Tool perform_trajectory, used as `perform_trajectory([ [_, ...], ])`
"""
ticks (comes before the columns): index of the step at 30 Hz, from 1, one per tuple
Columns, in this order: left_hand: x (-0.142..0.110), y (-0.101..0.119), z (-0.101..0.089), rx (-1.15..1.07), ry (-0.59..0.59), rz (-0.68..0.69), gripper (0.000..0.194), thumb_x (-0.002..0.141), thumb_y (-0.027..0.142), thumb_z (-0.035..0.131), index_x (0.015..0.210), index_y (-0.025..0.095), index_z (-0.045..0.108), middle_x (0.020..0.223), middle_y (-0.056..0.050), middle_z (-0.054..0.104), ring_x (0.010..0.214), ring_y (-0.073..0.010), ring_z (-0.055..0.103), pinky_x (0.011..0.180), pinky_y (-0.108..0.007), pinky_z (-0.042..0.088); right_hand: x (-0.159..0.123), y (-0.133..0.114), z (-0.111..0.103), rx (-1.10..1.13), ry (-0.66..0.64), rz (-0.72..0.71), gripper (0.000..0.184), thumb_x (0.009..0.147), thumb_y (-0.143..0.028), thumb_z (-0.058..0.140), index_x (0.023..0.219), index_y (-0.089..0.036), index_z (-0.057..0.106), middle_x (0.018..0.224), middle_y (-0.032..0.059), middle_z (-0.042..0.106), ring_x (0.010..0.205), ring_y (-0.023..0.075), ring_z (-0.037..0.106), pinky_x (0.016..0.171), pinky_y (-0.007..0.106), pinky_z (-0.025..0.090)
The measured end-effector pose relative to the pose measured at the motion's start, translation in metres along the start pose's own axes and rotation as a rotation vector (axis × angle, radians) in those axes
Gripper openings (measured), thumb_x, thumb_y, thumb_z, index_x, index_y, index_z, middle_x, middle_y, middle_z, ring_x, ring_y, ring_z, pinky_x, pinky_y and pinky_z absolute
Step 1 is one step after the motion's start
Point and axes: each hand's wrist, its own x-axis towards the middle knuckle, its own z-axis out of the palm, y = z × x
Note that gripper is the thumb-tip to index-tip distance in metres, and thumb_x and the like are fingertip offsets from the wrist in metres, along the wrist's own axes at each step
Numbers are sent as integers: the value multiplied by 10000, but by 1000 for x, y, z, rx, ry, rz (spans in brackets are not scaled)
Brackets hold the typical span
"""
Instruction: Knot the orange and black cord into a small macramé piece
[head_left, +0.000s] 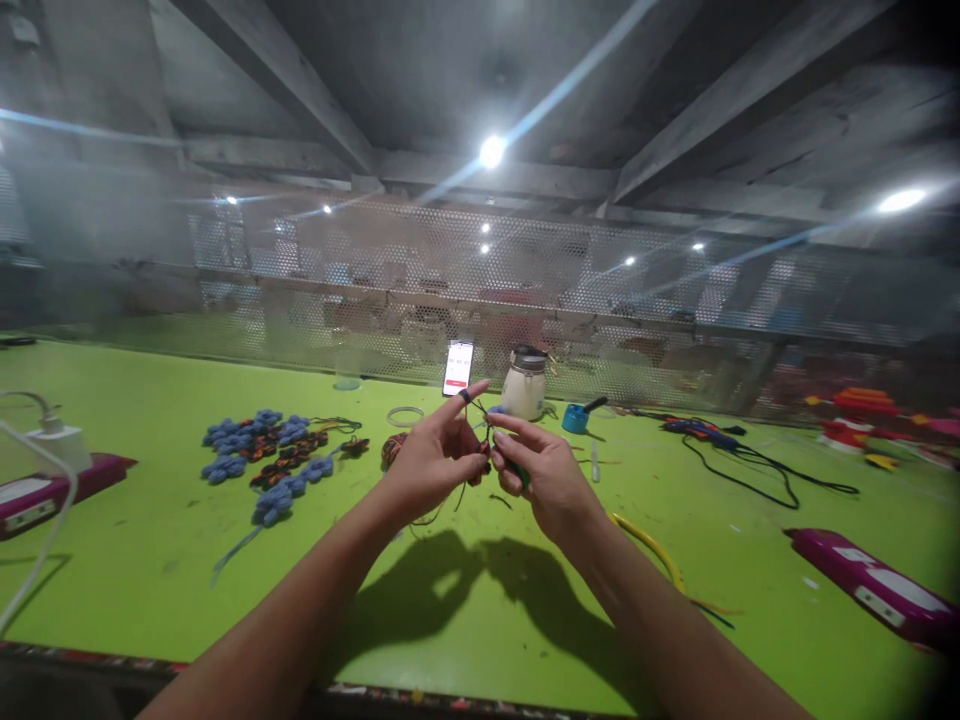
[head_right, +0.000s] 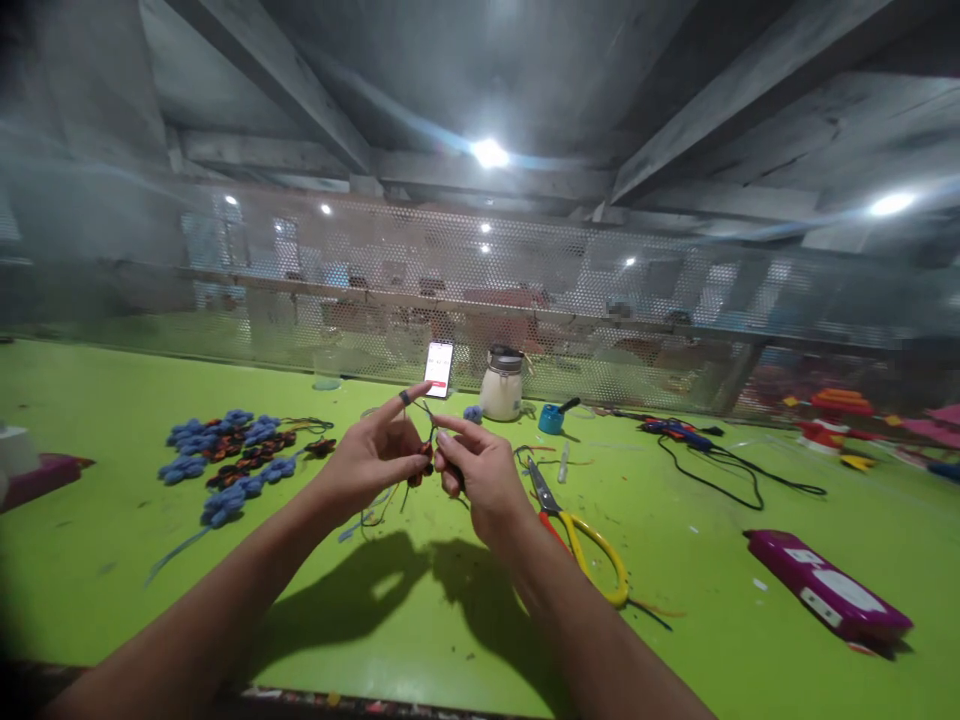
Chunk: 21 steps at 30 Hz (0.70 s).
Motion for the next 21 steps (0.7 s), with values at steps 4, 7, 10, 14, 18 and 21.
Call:
perform_trajectory([
  [4,0,5,-7,-342,-28,-111,750,659,91,658,1342,205,371,686,21,514,597,-107,503,530,-232,433,0,-2,-2,-110,-9,-151,256,726,-268,662,957,-160,671,534,-28,545,399,54,398,366,188,280],
  [7,-1,5,-14,-525,-69,-152,652,646,41,635,1261,202,486,710,14,511,598,-85,490,511,-196,402,-1,-6,-4,-229,-47,-256,200,766,-271,630,925,-161,681,520,-31,538,379,52,393,367,199,287],
  [10,-1,3,-20,-633,-92,-158,613,633,19,615,1214,201,538,719,11,500,611,-82,483,545,-203,416,-1,-10,-7,-331,-91,-320,184,783,-266,618,919,-163,686,514,-33,531,365,51,390,367,209,295],
  [14,-1,2,-24,-679,-103,-134,607,614,18,600,1191,200,555,729,1,499,630,-94,483,560,-214,424,-2,-14,-12,-437,-118,-374,178,796,-259,609,929,-174,690,528,-27,529,382,57,394,374,215,310],
  [18,-1,2,-26,-681,-100,-101,612,607,15,576,1188,206,554,728,-3,500,606,-92,471,531,-210,404,-2,-14,-15,-508,-130,-433,168,799,-244,608,929,-185,694,550,-21,533,399,62,399,380,219,325],
  [21,-1,3,-26,-647,-102,-99,629,603,24,575,1203,211,543,717,-2,500,585,-89,454,508,-208,388,-2,-16,-17,-563,-127,-482,168,795,-238,609,928,-191,701,566,-12,548,417,71,410,386,223,340],
])
